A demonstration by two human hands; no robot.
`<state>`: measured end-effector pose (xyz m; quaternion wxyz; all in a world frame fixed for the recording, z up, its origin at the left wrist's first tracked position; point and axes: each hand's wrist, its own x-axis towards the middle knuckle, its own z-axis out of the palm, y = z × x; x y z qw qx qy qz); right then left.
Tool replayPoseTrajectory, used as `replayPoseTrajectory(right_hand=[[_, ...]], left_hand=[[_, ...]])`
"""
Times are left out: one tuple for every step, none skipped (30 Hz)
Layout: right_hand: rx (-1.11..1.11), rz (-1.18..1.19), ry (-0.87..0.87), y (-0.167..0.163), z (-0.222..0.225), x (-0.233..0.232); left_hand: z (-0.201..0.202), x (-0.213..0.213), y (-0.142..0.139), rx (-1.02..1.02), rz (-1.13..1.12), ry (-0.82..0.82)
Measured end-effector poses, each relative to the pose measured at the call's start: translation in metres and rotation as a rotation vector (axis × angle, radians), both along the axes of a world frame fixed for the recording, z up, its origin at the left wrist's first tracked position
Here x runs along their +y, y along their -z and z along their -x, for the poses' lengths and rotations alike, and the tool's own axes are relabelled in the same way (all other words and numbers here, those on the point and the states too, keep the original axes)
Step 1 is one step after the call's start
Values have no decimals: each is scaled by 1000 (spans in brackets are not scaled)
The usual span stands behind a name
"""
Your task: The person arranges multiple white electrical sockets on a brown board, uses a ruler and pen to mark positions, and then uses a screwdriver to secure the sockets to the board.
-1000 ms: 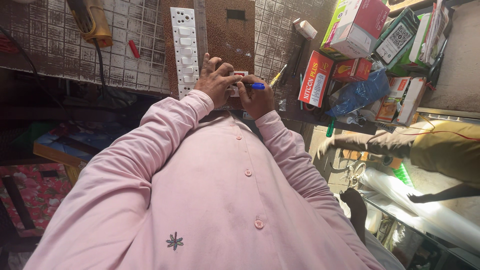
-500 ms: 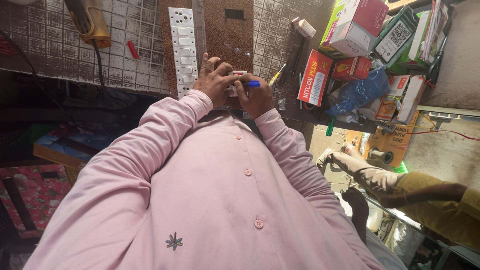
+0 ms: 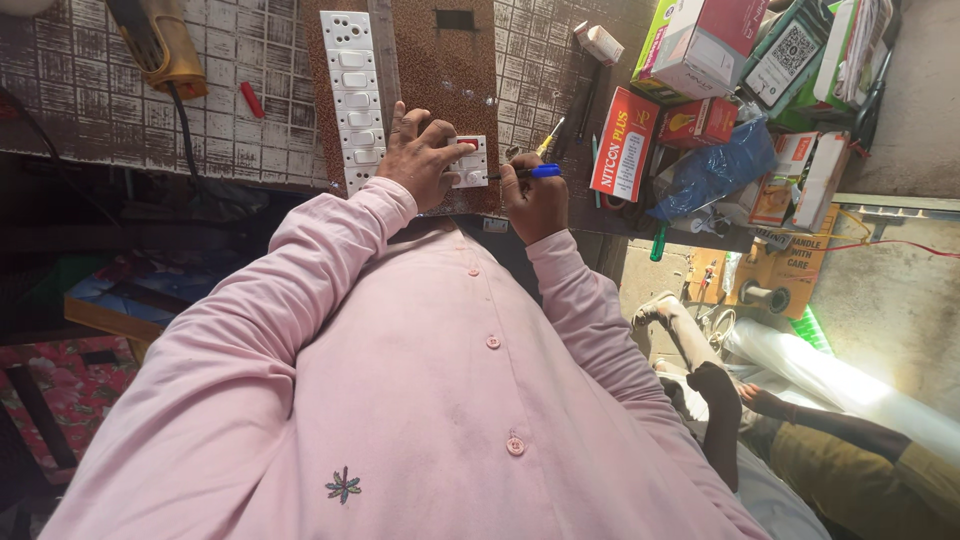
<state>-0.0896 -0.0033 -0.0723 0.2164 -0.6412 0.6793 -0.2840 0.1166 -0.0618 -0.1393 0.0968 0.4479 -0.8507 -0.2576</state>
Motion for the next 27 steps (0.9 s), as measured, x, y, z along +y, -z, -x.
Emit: replayPoseTrajectory(right_hand=[[9,3,-9,1,0,0],[17,6,-19,2,-1,-1],[26,8,-30,2,-2,-1],[13,16,-41,2,-2,-1],[1,24,-54,1,-3,-1],[-13,33,-67,0,-4,0],[9,43,-77,-1,-5,0],[32,53,-86,-3,-6,0],[55,64,-96,-4,-6,0],[59,40,-93,-6,-6,0],[63,16,-90,-7,-7,-1],[67,-8,-87,-8,-7,-1],[70,2,-94,-9,-7,-2],[74,12,-101,-11,-7,-2],[75,22,-110,-11,-8,-3],[78,-3,-101,-12,-8,-3],[80,-29,-91,-13,-8,-4],[85,-55,-78,-13,-8,-4],[94,-35,-90,-14,-8,-3],[102,-13,-104,-14,-8,-3],[107,9,-121,-14,-8,-2],[97,30,-123,-13,-8,-2],[89,48,-123,-13,-8,-2],[83,67,-122,-12,-8,-1],[94,55,-117,-10,-7,-1],[102,43,-115,-8,-6,-2],[108,29,-112,-6,-6,-1]], left_hand=[[0,0,1,-3,2,0],[0,0,1,-7,3,-1],[0,0,2,-6,5,-1],[1,0,3,-6,8,-3],[1,0,3,-5,11,-5],[1,0,3,-5,13,-5],[0,0,3,-4,13,-5],[1,0,3,-2,13,-2],[0,0,3,-7,14,0],[0,1,3,-13,15,1],[0,1,2,-21,17,2],[0,0,2,-16,16,-2],[0,0,1,-9,14,-3],[0,0,0,0,13,-3],[0,0,-1,-1,19,-2],[0,0,-1,-5,25,-1],[-1,0,-2,-9,30,0],[-1,0,-3,-7,16,-2],[-1,0,-3,-3,2,-2],[-1,0,-3,1,-10,-4],[-1,0,-4,1,2,-5],[-1,-1,-4,-2,12,-6],[-1,0,-4,-2,21,-5],[0,1,-4,-8,13,-2],[0,0,-4,-14,9,1],[0,-1,-4,-24,4,0],[0,0,-3,-13,0,-6]])
